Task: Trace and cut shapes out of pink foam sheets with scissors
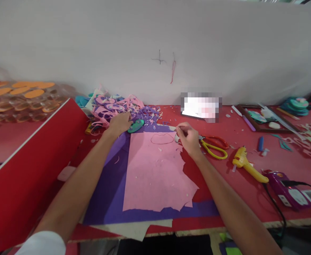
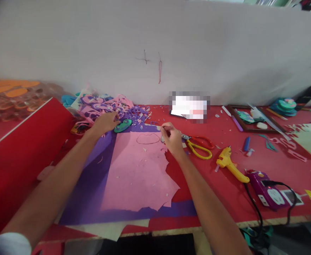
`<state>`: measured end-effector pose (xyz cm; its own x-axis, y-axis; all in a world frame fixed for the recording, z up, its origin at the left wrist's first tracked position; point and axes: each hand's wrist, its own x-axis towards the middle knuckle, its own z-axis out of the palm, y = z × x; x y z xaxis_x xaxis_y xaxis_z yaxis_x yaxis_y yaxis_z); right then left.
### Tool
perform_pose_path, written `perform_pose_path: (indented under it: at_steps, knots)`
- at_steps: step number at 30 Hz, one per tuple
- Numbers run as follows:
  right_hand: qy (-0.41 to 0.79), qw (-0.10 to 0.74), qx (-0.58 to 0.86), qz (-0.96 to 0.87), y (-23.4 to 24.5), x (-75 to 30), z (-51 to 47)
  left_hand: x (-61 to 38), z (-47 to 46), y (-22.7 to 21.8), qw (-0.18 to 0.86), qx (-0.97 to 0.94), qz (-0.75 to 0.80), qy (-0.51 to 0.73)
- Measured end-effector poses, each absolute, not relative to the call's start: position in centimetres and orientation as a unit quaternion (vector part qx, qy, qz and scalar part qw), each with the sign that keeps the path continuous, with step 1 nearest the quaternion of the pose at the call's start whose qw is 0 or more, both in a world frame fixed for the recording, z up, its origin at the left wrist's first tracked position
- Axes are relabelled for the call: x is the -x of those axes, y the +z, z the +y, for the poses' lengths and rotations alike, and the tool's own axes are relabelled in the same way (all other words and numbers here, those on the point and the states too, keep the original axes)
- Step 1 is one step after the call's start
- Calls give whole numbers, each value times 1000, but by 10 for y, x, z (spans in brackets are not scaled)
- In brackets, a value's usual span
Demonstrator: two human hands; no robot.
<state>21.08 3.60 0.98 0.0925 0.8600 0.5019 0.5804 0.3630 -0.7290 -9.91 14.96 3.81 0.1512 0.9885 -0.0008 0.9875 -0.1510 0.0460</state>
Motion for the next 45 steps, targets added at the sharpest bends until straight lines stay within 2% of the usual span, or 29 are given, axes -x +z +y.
perform_pose_path:
  at_steps: [4,12,17,23,29,32,38,43,45]
  knots:
    - [147,424,502,-739,25,-213,9,98,149,39,17,-760,650,5]
    - [23,257,558,-789,26,-268,-81,96,147,43,15,-766,642,28]
    - [-77,197,609,-765,6,-314,-121,91,140,51,-5,-761,648,5]
    - [-124,157,614,-763,-7,-327,-139,86,129,65,-73,-762,643,-9]
    - [-141,176,638,-736,-4,-319,-134,79,122,86,-58,-763,642,50]
    - [-112,217,635,-733,4,-311,-128,75,119,98,-49,-769,631,88]
    - [26,337,594,-730,30,-274,-101,59,102,117,33,-842,515,156]
    - [177,433,525,-711,57,-225,-46,35,79,122,109,-896,411,128]
    - [248,429,486,-720,60,-206,-25,28,69,124,114,-909,380,131]
